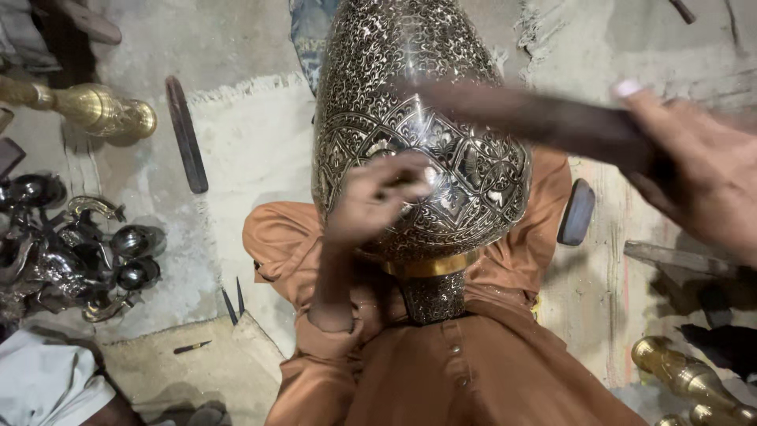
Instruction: The person holds a small punch against the surface of an ornate brass vessel and strikes it with a wooden mallet, chasing the decorative pattern across the metal. They reposition the punch repeatedly and steady the vessel with their other hand while working around its curved surface.
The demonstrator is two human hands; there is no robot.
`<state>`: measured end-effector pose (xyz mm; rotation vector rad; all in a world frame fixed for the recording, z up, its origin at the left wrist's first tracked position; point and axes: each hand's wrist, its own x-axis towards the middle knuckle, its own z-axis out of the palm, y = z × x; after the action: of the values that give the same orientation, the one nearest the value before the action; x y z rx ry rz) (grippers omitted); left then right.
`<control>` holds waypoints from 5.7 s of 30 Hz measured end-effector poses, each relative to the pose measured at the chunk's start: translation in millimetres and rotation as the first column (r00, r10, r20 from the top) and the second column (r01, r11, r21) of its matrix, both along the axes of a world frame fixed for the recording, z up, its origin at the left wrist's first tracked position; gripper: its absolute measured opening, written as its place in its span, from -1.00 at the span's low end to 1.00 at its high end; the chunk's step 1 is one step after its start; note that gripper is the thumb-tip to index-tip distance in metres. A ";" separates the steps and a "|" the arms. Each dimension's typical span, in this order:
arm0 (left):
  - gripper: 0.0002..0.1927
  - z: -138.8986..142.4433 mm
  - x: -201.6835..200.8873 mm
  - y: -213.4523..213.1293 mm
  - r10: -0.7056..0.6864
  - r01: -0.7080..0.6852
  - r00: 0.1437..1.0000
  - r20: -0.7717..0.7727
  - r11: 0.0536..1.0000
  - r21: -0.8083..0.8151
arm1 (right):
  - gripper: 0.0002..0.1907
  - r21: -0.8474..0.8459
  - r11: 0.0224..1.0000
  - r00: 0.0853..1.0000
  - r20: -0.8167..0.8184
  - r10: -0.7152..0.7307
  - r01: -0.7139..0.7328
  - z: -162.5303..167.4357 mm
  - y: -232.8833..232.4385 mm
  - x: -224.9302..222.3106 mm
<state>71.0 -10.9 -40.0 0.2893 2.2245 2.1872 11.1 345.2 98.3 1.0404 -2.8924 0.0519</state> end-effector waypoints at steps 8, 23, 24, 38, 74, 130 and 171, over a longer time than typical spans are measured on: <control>-0.64 -53.9 50.3 -84.4 0.729 -0.736 0.649 0.215 0.532 0.418 | -0.72 -0.428 0.559 0.702 0.492 -0.515 0.710 -159.7 55.7 44.5; -0.77 -107.5 127.3 -128.5 0.942 -0.797 0.301 -0.150 0.163 -0.581 | -0.63 -0.515 -0.112 0.457 0.825 -0.332 0.850 -236.0 23.5 108.0; -0.77 -104.1 125.5 -130.7 0.949 -0.801 0.284 -0.136 0.157 -0.578 | -0.64 -0.526 -0.092 0.478 0.822 -0.309 0.846 -233.2 22.7 103.9; -0.67 -80.1 123.1 -124.7 0.806 -0.832 0.554 0.208 0.537 0.135 | -0.48 -0.374 0.436 0.564 0.666 -0.488 0.819 -245.3 8.1 102.1; -0.53 -134.5 -26.7 -53.4 0.001 -0.501 0.717 0.697 0.697 0.514 | -0.06 -0.174 0.298 0.050 0.923 0.383 0.938 -211.9 -89.8 -78.9; -0.29 -95.9 -50.6 -50.8 0.005 -0.567 0.659 0.752 0.661 0.492 | -0.48 -0.427 0.066 0.280 0.694 0.664 0.902 -187.2 -86.3 -83.0; -0.59 -93.9 -22.6 -86.3 0.162 -0.535 0.764 0.624 0.701 0.472 | -0.48 -0.815 0.149 0.635 0.538 0.554 0.560 -240.1 -100.9 -58.8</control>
<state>48.3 -97.2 -133.9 -0.7810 1.2581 2.6942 -47.7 244.3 -141.8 0.6316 -2.0803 2.6948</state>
